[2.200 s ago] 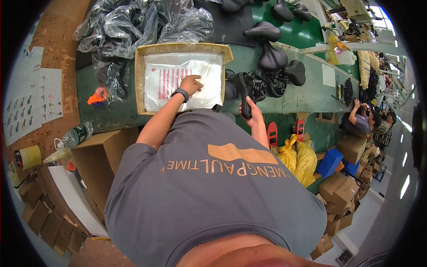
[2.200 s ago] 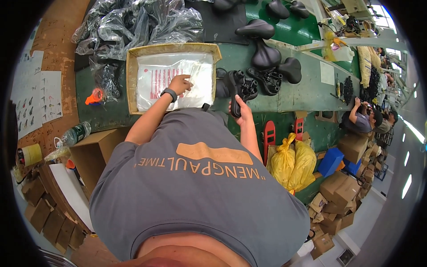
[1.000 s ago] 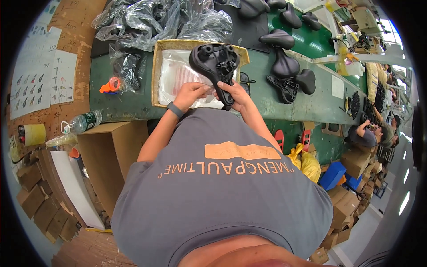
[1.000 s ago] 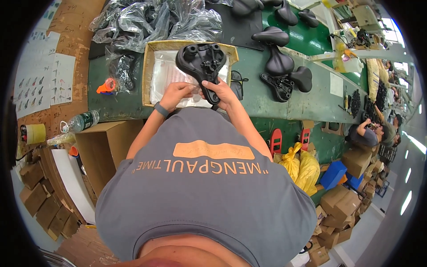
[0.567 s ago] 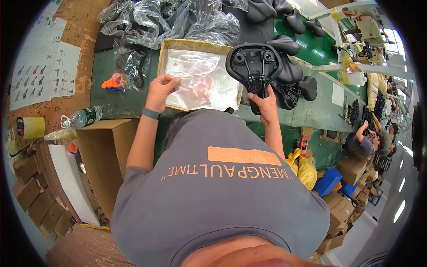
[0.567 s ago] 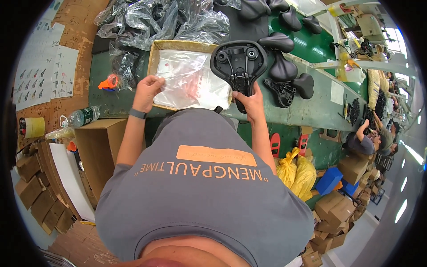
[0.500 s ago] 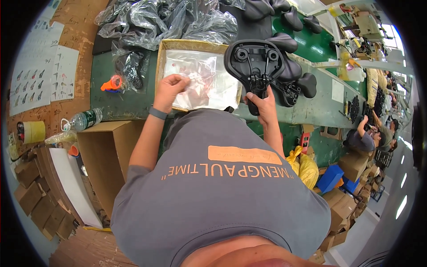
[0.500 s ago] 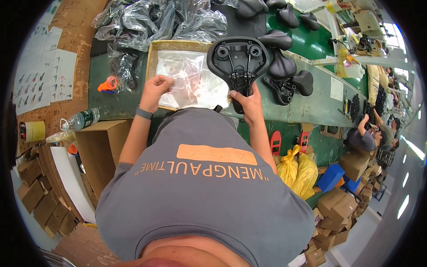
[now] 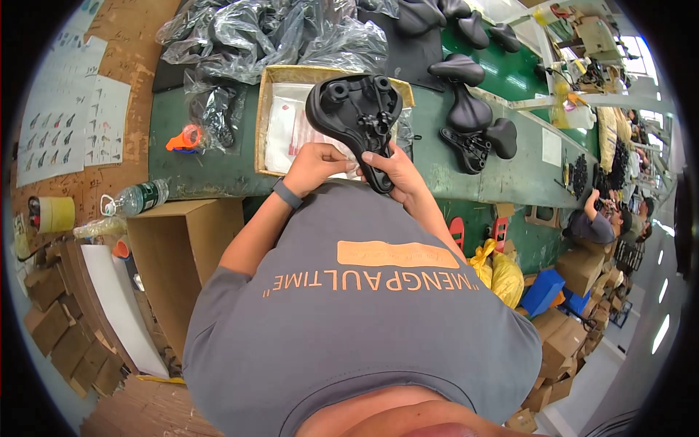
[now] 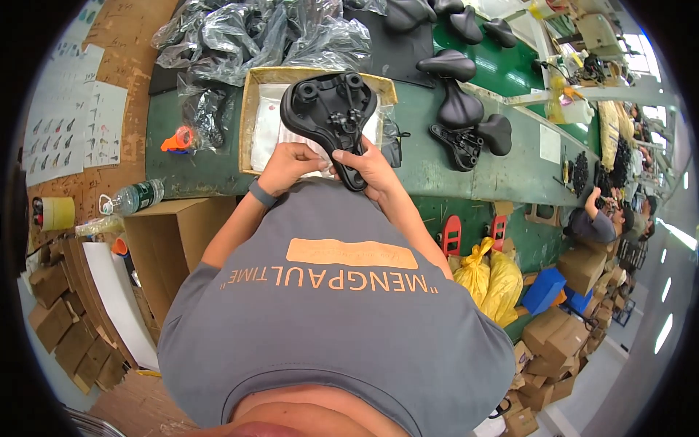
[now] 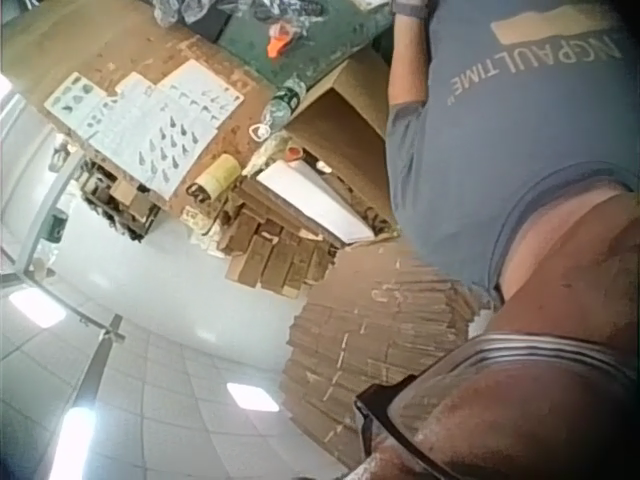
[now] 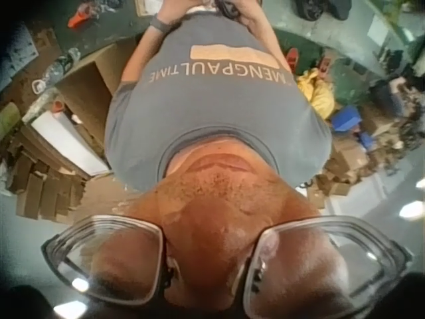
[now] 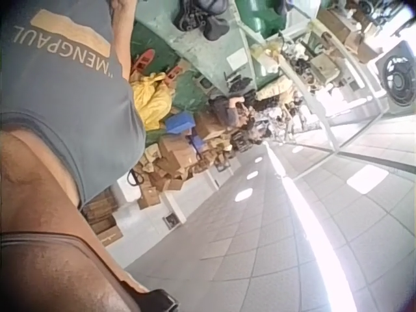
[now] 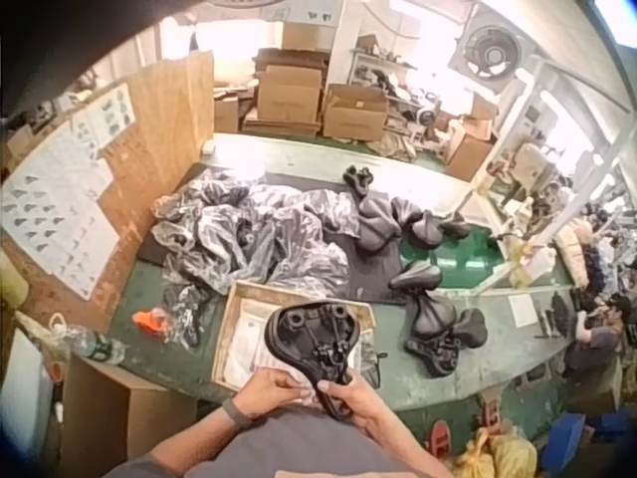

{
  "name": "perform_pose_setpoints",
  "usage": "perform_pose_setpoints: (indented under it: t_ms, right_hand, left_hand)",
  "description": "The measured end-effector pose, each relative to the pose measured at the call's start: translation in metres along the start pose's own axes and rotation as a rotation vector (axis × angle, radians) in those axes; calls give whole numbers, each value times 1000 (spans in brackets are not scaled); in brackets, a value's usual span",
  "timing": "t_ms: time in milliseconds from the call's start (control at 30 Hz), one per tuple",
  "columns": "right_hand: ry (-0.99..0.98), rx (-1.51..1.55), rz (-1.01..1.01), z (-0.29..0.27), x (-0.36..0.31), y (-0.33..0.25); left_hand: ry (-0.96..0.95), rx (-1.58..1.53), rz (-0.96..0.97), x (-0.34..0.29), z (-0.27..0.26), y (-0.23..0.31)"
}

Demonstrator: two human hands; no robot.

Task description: Unpacking and inspecting bicycle seats from plastic packaging and placing them on an assembly line.

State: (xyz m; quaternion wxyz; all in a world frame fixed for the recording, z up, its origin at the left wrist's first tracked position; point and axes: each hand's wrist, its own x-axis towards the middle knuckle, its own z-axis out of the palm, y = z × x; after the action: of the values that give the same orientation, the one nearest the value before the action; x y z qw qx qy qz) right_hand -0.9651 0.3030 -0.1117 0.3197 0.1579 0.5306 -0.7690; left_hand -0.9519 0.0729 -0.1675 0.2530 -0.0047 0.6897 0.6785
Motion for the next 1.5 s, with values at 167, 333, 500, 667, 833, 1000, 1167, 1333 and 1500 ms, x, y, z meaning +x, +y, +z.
perform_pose_setpoints:
  t_ms: [167,333,500,667,833,1000,1167,1333,1500]
  right_hand:
    - [-101,256,-9,-18,-5,7]
    - [-171,473,-190,-45,-18,15]
    - [-243,161,-137,-31,-33,-3]
    - [-180,50,32,6,-29,-8]
    - [-43,159,-47,-35,-28,3]
    - [-44,484,-188,-65,-48,16]
    - [-253,366,-77,-40,-53,-12]
    - [7,243,40,-40,-48,-11]
    - [-1,619,-49,-100,-50,13]
  left_hand:
    - [27,-1101,232,-33,-37,-17]
    - [398,-1352,459,-54,-93,10]
    - [199,-387,144,-35,-57,11]
    - [224,46,222,-7,8,17]
    - [-11,-698,13,-33,-14,10]
    - [239,-657,166,-23,-41,22]
    - [62,-7,138,3,8,33]
    - [-197,40,37,14,34,44]
    - [5,-699,-96,3,16,65]
